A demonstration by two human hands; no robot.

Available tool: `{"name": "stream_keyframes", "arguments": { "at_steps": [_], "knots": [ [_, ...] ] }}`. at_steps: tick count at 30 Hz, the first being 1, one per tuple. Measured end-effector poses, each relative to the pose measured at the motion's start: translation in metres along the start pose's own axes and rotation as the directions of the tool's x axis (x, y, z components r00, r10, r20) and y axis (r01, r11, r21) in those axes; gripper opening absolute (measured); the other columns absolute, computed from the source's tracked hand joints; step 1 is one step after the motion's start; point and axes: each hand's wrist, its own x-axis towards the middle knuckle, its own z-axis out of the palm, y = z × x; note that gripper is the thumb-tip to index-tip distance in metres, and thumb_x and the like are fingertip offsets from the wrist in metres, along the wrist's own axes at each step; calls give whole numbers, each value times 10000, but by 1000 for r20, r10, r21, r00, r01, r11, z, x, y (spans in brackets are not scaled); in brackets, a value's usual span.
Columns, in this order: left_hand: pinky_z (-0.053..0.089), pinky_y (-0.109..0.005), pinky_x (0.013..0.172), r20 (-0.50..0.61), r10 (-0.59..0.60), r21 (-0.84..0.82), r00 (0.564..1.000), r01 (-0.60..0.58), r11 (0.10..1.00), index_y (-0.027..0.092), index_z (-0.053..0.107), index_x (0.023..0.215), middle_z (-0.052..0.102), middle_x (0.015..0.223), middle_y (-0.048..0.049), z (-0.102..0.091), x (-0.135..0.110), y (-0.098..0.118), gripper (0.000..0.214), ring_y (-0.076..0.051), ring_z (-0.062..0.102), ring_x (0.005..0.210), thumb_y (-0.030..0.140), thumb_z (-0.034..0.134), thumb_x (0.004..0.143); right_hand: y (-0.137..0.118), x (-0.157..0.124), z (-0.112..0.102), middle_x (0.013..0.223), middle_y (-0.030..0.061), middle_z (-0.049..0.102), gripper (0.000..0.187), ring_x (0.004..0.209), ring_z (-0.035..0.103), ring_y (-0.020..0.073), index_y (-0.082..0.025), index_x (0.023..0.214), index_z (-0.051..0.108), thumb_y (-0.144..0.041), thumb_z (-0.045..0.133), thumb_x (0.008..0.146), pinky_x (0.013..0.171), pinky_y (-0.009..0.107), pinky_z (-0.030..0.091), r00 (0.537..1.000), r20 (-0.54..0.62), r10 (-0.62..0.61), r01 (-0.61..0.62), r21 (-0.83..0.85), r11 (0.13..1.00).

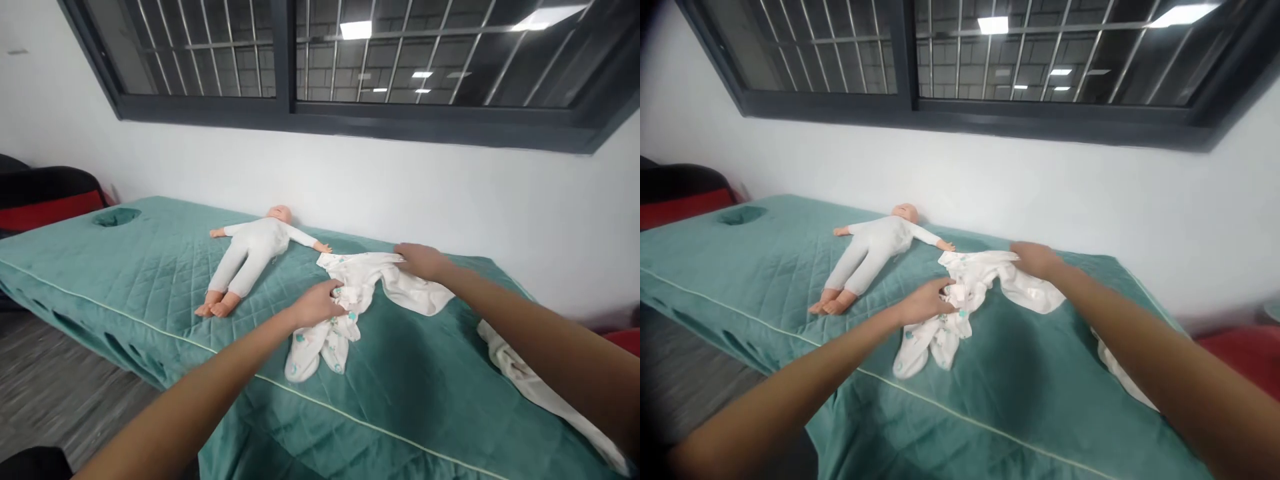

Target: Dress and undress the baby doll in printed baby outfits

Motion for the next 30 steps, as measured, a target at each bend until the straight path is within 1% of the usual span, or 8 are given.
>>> {"name": "stream_keyframes", "arguments": {
  "at_steps": [5, 9, 13, 16, 20, 22, 25, 30],
  "knots": [
    [491, -361, 933, -134, 306, -20, 943, -311, 950, 233, 548, 1291, 662, 1207, -66, 5, -9, 60, 579, -241, 628, 1034, 176, 671, 728, -39, -45, -64, 1071, 38, 626, 113, 723, 552, 187, -263, 938, 576, -277, 480, 880, 577, 291, 313, 933, -299, -199, 156, -161, 974],
    [454, -357, 1022, -111, 470, -12, 876, -474, 881, 261, 438, 1426, 597, 1324, -91, 12, -12, 105, 668, -243, 591, 1144, 189, 643, 794, -71, -86, -104, 1016, 20, 609, 85, 671, 490, 154, -262, 892, 568, -249, 488, 867, 577, 283, 282, 884, -307, -352, 312, -173, 934],
    [394, -391, 1105, -213, 556, 97, 804, -549, 830, 254, 396, 1453, 470, 1426, -126, 24, -8, 127, 743, -277, 467, 1314, 224, 688, 771, -93, -120, -120, 981, 37, 582, 148, 687, 483, 153, -250, 898, 559, -172, 443, 848, 582, 280, 304, 804, -423, -418, 404, -127, 906],
    [420, -398, 1075, -77, 618, 97, 783, -611, 786, 253, 552, 1286, 501, 1384, -114, 30, -4, 132, 536, -287, 482, 1295, 233, 690, 769, -98, -138, -121, 977, 47, 575, 196, 680, 480, 148, -244, 912, 561, -123, 430, 830, 574, 271, 316, 778, -400, -484, 469, -142, 872],
    [494, -361, 813, 85, 523, 221, 848, -528, 820, 234, 596, 955, 670, 974, -64, 34, -2, 130, 114, -245, 631, 911, 265, 591, 845, -90, -150, -121, 956, 38, 614, 163, 617, 458, 141, -245, 933, 578, -153, 485, 836, 543, 278, 275, 826, -312, -470, 425, -204, 882],
    [468, -357, 755, 18, 456, 396, 890, -425, 814, 232, 558, 885, 664, 869, -50, 33, -3, 128, 76, -244, 622, 817, 290, 591, 848, -84, -152, -122, 919, 32, 638, 68, 637, 501, 155, -245, 923, 579, -254, 531, 875, 555, 284, 301, 879, -281, -385, 357, -148, 922],
    [447, -364, 753, -85, 398, 590, 913, -276, 758, 233, 542, 920, 677, 872, -59, 28, -8, 125, 126, -267, 635, 813, 329, 596, 859, -78, -153, -122, 898, 31, 680, 219, 724, 595, 196, -257, 938, 598, -468, 604, 878, 593, 293, 376, 966, -172, -194, 204, 40, 978],
    [460, -378, 784, -326, 381, 649, 865, -89, 756, 229, 528, 1064, 702, 994, -75, 20, -16, 123, 189, -276, 662, 883, 230, 551, 876, -79, -147, -98, 989, 57, 730, 561, 698, 647, 212, -262, 1254, 598, -570, 692, 795, 615, 325, 484, 995, 103, 9, -49, 396, 917]
  ]
}}
